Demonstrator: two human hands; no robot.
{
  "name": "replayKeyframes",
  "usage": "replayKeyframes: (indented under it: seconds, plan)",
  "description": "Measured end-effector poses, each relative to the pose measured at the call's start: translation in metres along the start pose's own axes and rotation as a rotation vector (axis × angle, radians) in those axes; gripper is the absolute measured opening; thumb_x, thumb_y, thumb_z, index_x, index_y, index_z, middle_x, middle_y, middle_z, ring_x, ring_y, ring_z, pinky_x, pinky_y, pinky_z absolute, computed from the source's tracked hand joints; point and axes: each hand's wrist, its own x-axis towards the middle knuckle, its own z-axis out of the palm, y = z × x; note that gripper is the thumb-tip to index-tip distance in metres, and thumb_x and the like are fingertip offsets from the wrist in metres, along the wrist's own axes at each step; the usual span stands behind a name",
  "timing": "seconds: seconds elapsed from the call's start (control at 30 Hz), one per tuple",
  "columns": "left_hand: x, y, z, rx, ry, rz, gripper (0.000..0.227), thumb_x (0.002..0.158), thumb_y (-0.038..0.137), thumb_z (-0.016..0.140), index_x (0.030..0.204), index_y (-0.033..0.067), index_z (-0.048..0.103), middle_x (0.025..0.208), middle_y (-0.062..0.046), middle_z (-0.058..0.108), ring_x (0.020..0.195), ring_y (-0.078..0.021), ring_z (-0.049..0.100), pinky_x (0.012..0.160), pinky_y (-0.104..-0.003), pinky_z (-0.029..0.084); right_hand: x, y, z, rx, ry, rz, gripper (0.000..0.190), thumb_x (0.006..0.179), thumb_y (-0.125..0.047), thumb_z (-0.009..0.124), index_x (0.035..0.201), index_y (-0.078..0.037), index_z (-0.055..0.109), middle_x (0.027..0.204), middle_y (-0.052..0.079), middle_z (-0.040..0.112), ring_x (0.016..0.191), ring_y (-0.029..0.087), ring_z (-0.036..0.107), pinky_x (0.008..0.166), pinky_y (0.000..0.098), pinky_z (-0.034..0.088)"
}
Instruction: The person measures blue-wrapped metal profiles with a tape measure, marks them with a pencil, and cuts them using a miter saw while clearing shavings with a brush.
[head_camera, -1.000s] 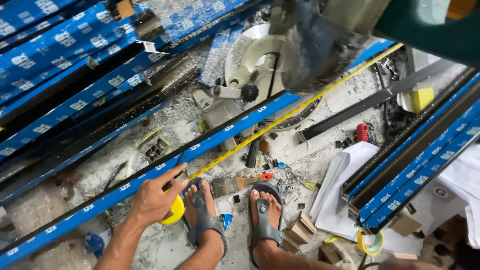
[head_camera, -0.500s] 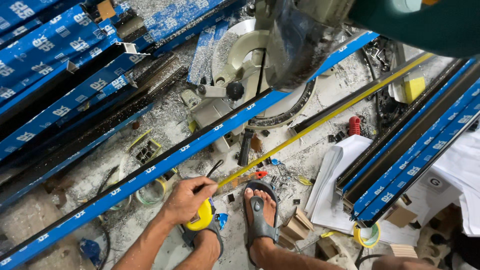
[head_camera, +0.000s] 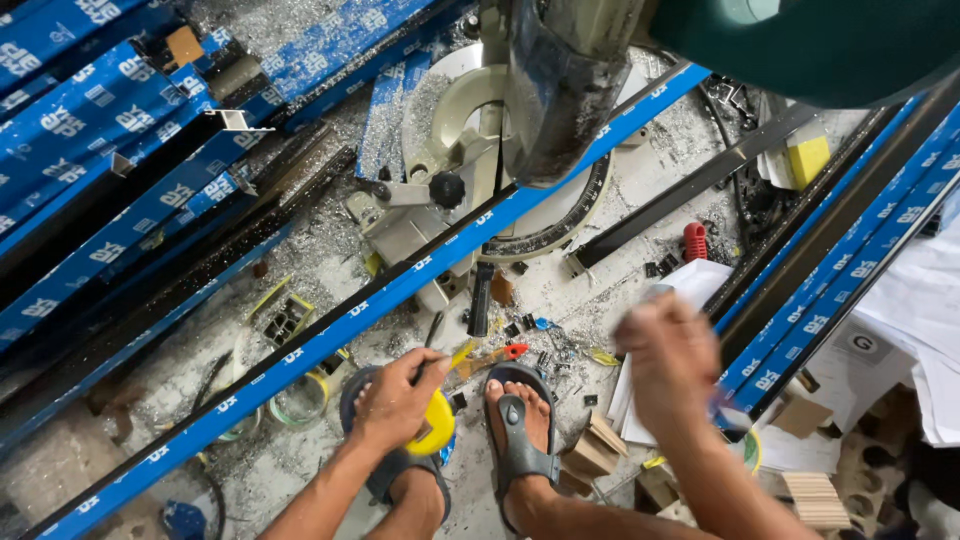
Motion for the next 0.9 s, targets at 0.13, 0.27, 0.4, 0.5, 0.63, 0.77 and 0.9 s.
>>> replayKeyframes:
  seconds: [0.13, 0.27, 0.4, 0.5, 0.63, 0.77, 0.9]
  plan:
    - [-0.002, 0.026, 0.014, -0.166, -0.047, -0.083, 0.039, 0.101, 0.046, 0.051, 0.127, 0.0222, 0.067, 0.08, 0.0, 0.062, 0.052, -0.0089, 0.051, 0.044, -0.026, 0.04, -0.036, 0.07, 0.007, -0.463, -0.181, 0.455, 0.017, 0.091, -0.023, 0.066, 0.097, -0.009, 0.058, 0.092, 0.008, 0.065, 0.084, 0.021, 0.063, 0.077, 0.0336, 0.053]
    - [0.017, 0.022, 0.057, -0.488, -0.19, 0.03, 0.071, 0.09, 0.055, 0.054, 0.151, 0.0198, 0.042, 0.135, -0.019, 0.056, 0.082, -0.027, 0.069, 0.072, -0.036, 0.062, -0.052, 0.073, 0.029, -0.09, -0.444, 0.809, 0.054, 0.086, -0.027, 0.072, 0.132, -0.001, 0.058, 0.12, 0.016, 0.07, 0.106, 0.025, 0.07, 0.089, 0.0388, 0.061]
    - [-0.021, 0.051, 0.013, -0.094, -0.239, 0.135, 0.075, 0.09, 0.064, 0.042, 0.161, 0.0479, 0.025, 0.153, -0.009, 0.043, 0.13, -0.0317, 0.058, 0.105, -0.053, 0.052, -0.03, 0.092, 0.002, -0.353, -0.195, 0.885, 0.042, 0.089, -0.01, 0.067, 0.13, 0.001, 0.062, 0.103, 0.018, 0.072, 0.084, 0.027, 0.071, 0.067, 0.0303, 0.059]
    - [-0.005, 0.021, -0.019, -0.098, 0.342, 0.655, 0.048, 0.089, 0.016, 0.074, 0.135, 0.0027, 0.064, 0.129, -0.028, 0.062, 0.117, -0.0513, 0.062, 0.094, -0.059, 0.055, -0.018, 0.121, -0.058, -1.055, -0.314, 0.448, 0.062, 0.083, -0.043, 0.081, 0.133, -0.01, 0.067, 0.108, 0.027, 0.073, 0.104, 0.048, 0.07, 0.088, 0.0563, 0.057]
    - [0.059, -0.048, -0.07, 0.478, 0.736, 0.507, 0.044, 0.1, 0.052, 0.058, 0.117, 0.0143, 0.072, 0.106, -0.011, 0.073, 0.105, -0.0357, 0.07, 0.092, -0.051, 0.051, -0.002, 0.134, -0.098, -1.348, -0.26, 0.475, 0.062, 0.086, -0.047, 0.075, 0.14, -0.02, 0.059, 0.112, 0.023, 0.074, 0.109, 0.046, 0.07, 0.098, 0.0585, 0.053]
    - [0.039, -0.03, -0.096, 0.448, 0.403, 0.166, 0.078, 0.107, 0.068, 0.031, 0.09, 0.005, 0.074, 0.086, -0.026, 0.076, 0.092, -0.0499, 0.072, 0.085, -0.059, 0.054, 0.011, 0.11, -0.089, -1.547, -0.231, 0.393, 0.066, 0.09, -0.042, 0.069, 0.149, -0.02, 0.049, 0.122, 0.024, 0.069, 0.117, 0.048, 0.065, 0.102, 0.0591, 0.05]
    - [0.067, -0.049, -0.095, 0.617, 0.317, 0.004, 0.08, 0.097, 0.085, 0.024, 0.097, 0.0217, 0.073, 0.094, -0.015, 0.078, 0.102, -0.0424, 0.073, 0.092, -0.056, 0.055, 0.013, 0.11, -0.092, -1.626, -0.226, 0.134, 0.057, 0.093, -0.023, 0.061, 0.147, -0.009, 0.052, 0.122, 0.026, 0.068, 0.113, 0.047, 0.065, 0.099, 0.0576, 0.051]
